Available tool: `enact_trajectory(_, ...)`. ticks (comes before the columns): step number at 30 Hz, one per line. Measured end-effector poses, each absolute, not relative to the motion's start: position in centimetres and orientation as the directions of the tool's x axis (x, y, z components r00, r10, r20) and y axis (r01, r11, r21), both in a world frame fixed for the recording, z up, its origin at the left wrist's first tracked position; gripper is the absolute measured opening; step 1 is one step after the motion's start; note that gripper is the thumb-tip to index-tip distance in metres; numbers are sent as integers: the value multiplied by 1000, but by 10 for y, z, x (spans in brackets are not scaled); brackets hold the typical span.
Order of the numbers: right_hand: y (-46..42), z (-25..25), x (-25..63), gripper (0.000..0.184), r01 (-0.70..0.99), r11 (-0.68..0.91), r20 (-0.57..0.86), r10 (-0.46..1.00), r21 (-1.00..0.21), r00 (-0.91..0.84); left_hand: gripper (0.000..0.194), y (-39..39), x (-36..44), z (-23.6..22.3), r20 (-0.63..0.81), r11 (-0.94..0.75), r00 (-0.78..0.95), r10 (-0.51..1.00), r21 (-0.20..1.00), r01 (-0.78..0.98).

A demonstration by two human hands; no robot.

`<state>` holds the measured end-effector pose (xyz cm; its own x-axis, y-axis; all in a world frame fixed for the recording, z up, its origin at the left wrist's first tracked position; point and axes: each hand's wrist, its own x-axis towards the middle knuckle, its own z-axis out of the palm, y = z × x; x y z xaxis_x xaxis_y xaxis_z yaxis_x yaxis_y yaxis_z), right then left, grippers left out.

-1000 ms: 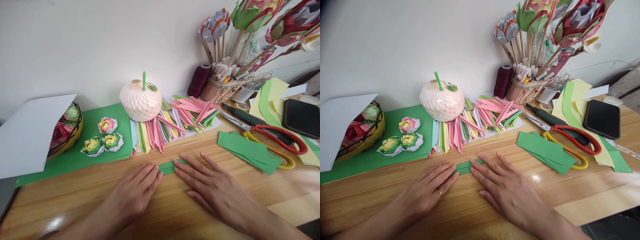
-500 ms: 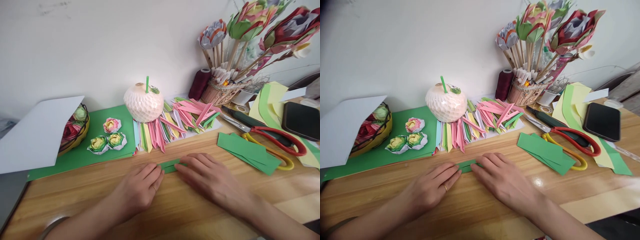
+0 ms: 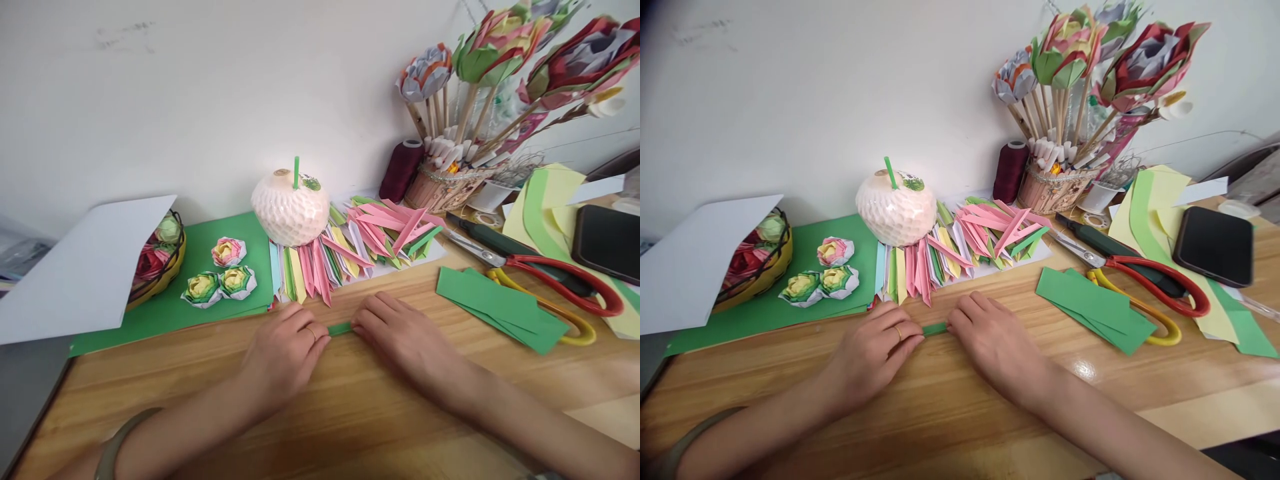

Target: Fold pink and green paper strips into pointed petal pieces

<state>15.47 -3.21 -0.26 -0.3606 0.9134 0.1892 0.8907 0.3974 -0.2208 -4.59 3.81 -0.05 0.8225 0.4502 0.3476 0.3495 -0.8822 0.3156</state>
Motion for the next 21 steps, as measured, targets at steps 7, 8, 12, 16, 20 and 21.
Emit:
enact_trajectory(7,-19,-1,159,13,880,331,122,944,-342,-307,10,40,-41,2,129,-732,743,657,345,588)
enact_trajectory(8,-19,0,161,13,875,328,107,944,-355,-311,11,40,-41,2,140,-747,751,646,317,584)
enact_trajectory(12,-20,-3,168,7,844,331,89,942,-422,-324,7,39,-41,1,179,-783,769,614,261,564)
enact_trajectory(16,-23,-4,171,11,844,311,108,950,-436,-293,4,39,-41,0,188,-806,799,571,314,502)
enact_trajectory(20,-27,1,168,13,825,310,137,950,-472,-279,7,39,-41,-2,275,-837,810,518,358,414)
enact_trajectory(21,-29,3,166,11,824,320,148,947,-467,-284,9,39,-41,-2,298,-840,806,512,372,396)
